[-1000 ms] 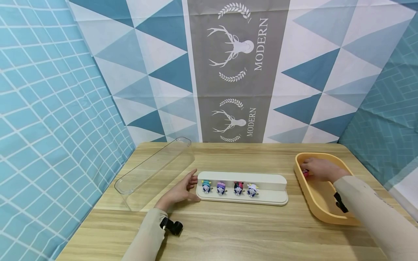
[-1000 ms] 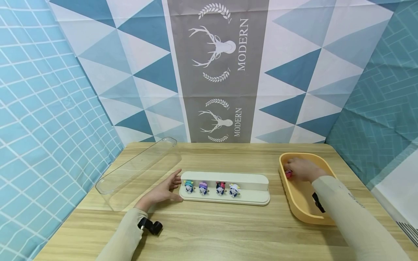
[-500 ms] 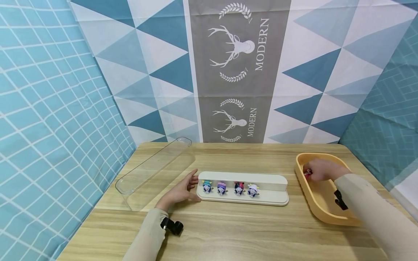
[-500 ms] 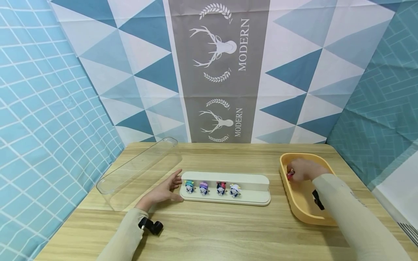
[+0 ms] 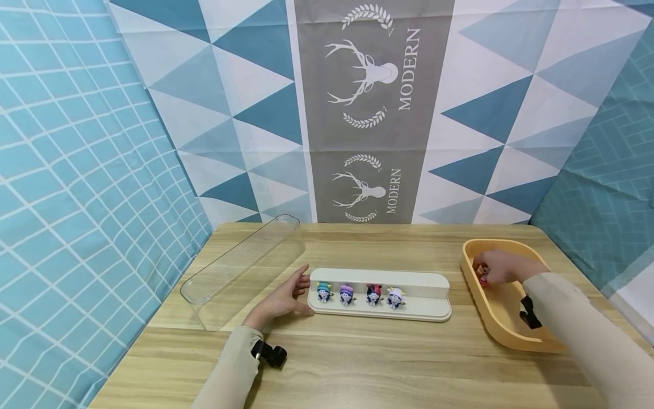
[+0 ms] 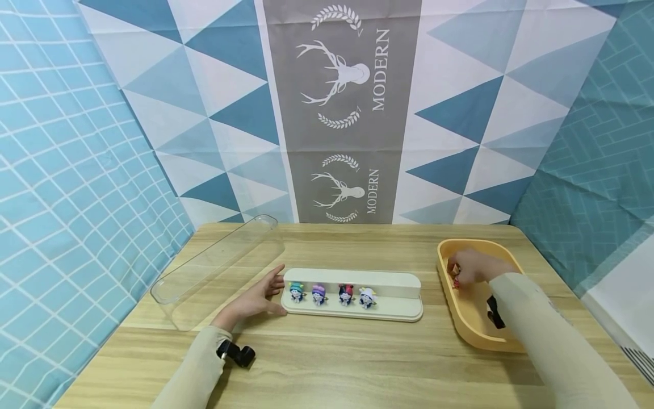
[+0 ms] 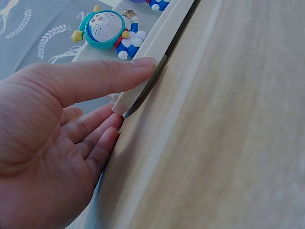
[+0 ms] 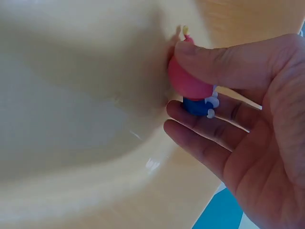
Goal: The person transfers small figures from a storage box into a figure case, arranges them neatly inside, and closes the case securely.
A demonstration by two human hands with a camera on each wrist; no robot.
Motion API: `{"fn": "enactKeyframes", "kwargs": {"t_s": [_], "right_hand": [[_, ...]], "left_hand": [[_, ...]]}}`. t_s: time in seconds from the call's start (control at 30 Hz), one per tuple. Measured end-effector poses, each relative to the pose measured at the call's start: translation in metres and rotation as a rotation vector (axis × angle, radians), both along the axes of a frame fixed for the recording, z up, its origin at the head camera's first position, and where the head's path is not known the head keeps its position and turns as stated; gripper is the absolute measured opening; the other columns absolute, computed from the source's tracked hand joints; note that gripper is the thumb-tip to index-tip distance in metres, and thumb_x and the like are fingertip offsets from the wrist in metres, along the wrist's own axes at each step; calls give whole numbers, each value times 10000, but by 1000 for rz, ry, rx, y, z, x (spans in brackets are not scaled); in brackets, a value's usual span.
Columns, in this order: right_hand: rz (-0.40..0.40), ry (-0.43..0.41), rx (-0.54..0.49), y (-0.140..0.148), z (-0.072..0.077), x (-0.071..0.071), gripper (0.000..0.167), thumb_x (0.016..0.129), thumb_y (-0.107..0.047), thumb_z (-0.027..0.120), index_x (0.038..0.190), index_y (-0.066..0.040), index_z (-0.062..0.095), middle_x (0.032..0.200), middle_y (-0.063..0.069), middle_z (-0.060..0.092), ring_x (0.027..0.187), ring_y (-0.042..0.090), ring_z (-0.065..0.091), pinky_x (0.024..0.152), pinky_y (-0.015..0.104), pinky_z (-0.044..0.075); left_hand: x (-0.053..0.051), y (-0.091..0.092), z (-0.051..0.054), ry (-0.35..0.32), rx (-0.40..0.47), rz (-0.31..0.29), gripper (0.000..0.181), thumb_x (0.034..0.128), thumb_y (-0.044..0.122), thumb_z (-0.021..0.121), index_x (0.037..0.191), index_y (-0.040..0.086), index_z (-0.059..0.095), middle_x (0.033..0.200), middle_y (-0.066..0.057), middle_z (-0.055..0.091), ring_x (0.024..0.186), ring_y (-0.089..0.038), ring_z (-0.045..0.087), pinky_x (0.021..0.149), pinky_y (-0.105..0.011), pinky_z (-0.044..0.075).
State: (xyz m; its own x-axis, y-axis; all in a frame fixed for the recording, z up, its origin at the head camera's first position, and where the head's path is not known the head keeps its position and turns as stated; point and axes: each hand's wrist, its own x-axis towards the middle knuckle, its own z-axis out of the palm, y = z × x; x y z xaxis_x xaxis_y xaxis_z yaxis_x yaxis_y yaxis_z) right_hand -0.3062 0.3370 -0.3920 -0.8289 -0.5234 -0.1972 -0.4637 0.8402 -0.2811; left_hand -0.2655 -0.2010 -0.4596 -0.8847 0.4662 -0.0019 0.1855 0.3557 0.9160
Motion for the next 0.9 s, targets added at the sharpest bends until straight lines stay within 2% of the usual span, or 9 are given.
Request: {"fn": "enactKeyframes", "kwargs": {"t_s": [0.13, 0.27, 0.43, 0.53, 0.67, 0.8, 0.9], "right_hand": [[-2, 17, -10, 4, -1, 1, 127, 735, -36, 683, 859, -61, 685, 826, -18, 582, 732, 154, 486, 647, 292, 445], [-3, 15, -100, 9, 0, 1, 88, 753, -36, 680, 828, -75, 656, 805, -23, 545, 711, 137, 476, 605, 275, 439], [-33, 32, -203, 14, 7, 0, 178, 718, -42, 713, 796, -108, 568, 752, -37, 479, 660, 118, 431, 556, 248, 372], [-65, 57, -217, 15, 12, 1, 262, 688, -76, 777, 780, -128, 537, 717, -44, 446, 643, 120, 409, 561, 244, 336], [-98, 68, -245, 17, 17, 2, 292, 698, -106, 822, 796, -110, 547, 716, -39, 462, 655, 136, 420, 569, 249, 340], [-175, 35, -311, 17, 20, 4, 267, 755, -128, 822, 824, -61, 573, 747, -13, 540, 673, 138, 480, 574, 238, 446], [-266, -13, -370, 17, 21, 6, 291, 790, -156, 821, 852, -19, 571, 798, 21, 601, 700, 148, 542, 615, 246, 540]], "left_hand": [[1, 1, 1, -5, 5, 6, 1147, 723, -45, 845, 1575, -29, 77, 1488, -288, 362, 1352, -430, 382, 1150, -529, 304], [1, 2, 2, -10, 3, 11, 1149, 720, -46, 846, 1576, -28, 80, 1486, -281, 367, 1351, -424, 384, 1151, -526, 303], [1, 2, 3, -10, 9, 11, 1149, 720, -56, 844, 1574, -32, 77, 1487, -285, 364, 1352, -429, 381, 1152, -527, 301], [1, 2, 3, -8, 6, 11, 1147, 722, -54, 844, 1574, -32, 77, 1490, -286, 362, 1355, -430, 380, 1152, -528, 301], [1, 2, 2, -1, -1, 11, 1145, 722, -51, 844, 1574, -32, 78, 1495, -289, 360, 1356, -429, 382, 1152, -526, 301], [1, 2, 1, 9, -9, 10, 1147, 722, -51, 845, 1573, -34, 77, 1495, -289, 362, 1354, -427, 385, 1150, -526, 305], [1, 1, 1, 10, -11, 10, 1148, 724, -46, 846, 1574, -32, 74, 1494, -285, 365, 1355, -422, 385, 1151, -522, 305]]}}
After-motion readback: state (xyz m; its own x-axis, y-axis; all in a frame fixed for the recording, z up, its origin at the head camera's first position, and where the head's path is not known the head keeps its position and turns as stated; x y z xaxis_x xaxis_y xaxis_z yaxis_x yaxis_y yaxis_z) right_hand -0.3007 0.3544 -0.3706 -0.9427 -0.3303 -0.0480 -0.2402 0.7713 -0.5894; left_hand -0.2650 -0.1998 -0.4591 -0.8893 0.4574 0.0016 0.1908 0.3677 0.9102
